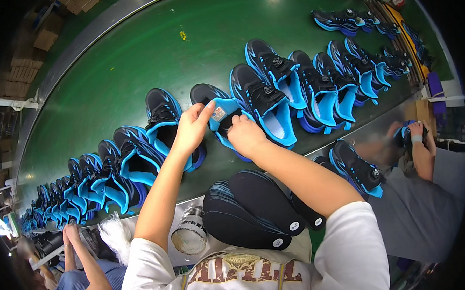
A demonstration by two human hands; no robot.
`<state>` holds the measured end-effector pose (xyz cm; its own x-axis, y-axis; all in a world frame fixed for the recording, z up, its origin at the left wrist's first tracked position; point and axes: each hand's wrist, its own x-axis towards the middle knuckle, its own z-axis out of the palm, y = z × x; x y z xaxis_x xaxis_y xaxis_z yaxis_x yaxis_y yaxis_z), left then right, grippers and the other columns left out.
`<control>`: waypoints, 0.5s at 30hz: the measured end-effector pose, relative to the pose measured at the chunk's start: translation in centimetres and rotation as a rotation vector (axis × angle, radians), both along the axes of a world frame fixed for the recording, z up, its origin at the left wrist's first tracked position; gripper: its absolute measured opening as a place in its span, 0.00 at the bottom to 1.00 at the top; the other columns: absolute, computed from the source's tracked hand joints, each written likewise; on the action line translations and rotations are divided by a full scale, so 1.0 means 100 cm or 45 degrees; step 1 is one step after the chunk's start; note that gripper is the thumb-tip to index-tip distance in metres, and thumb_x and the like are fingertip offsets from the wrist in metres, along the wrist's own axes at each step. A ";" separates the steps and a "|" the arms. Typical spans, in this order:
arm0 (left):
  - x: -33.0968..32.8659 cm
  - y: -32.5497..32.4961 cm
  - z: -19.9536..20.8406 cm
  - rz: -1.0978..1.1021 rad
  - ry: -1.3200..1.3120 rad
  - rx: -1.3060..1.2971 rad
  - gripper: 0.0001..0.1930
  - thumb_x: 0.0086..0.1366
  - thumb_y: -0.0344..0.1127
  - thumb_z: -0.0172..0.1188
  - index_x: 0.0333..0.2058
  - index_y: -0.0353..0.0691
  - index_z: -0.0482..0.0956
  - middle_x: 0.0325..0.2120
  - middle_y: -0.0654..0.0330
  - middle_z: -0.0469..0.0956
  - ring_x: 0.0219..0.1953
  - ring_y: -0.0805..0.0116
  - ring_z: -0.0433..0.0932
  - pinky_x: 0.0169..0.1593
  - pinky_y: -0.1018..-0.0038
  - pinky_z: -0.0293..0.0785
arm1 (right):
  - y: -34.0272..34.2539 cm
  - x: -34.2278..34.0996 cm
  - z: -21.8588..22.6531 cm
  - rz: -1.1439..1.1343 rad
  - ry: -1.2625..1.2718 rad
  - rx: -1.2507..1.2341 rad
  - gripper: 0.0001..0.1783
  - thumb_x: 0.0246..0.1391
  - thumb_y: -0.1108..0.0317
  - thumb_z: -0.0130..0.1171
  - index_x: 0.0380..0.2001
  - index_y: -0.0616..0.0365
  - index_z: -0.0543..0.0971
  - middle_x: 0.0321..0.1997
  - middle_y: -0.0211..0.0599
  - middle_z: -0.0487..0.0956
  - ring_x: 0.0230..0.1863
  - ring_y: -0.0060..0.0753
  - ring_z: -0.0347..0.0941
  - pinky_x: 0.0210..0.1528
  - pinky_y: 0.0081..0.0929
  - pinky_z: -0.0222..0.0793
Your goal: The person takes shoes on an assembly line, inserts insoles into them by hand, and places the shoes back onto the conveyor belt.
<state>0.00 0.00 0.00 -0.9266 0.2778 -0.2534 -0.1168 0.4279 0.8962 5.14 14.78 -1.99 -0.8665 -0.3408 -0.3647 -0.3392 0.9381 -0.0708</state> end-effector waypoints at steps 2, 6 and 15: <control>0.007 0.001 0.002 0.018 -0.005 0.025 0.22 0.62 0.50 0.49 0.21 0.34 0.66 0.15 0.66 0.60 0.21 0.80 0.57 0.24 0.78 0.58 | -0.001 0.005 -0.001 0.035 0.062 0.034 0.12 0.43 0.68 0.51 0.30 0.62 0.79 0.44 0.53 0.72 0.43 0.44 0.69 0.41 0.31 0.68; 0.000 0.003 0.002 0.033 0.002 -0.008 0.22 0.63 0.49 0.49 0.21 0.34 0.66 0.15 0.67 0.60 0.21 0.80 0.57 0.24 0.79 0.57 | -0.005 -0.016 0.007 0.167 -0.189 0.300 0.15 0.45 0.69 0.50 0.37 0.61 0.78 0.46 0.46 0.72 0.46 0.42 0.67 0.45 0.30 0.64; 0.007 0.015 0.001 0.203 0.293 -0.058 0.15 0.59 0.42 0.55 0.33 0.33 0.68 0.16 0.62 0.64 0.20 0.74 0.63 0.24 0.75 0.61 | 0.003 -0.021 0.001 0.709 -0.336 0.543 0.14 0.47 0.64 0.51 0.37 0.55 0.80 0.44 0.34 0.76 0.48 0.35 0.66 0.51 0.28 0.52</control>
<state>0.72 1.53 0.06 -0.9923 0.1173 -0.0399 0.0188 0.4608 0.8873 3.06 15.08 -1.90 -0.4724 -0.4861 -0.7352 -0.7940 0.5969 0.1154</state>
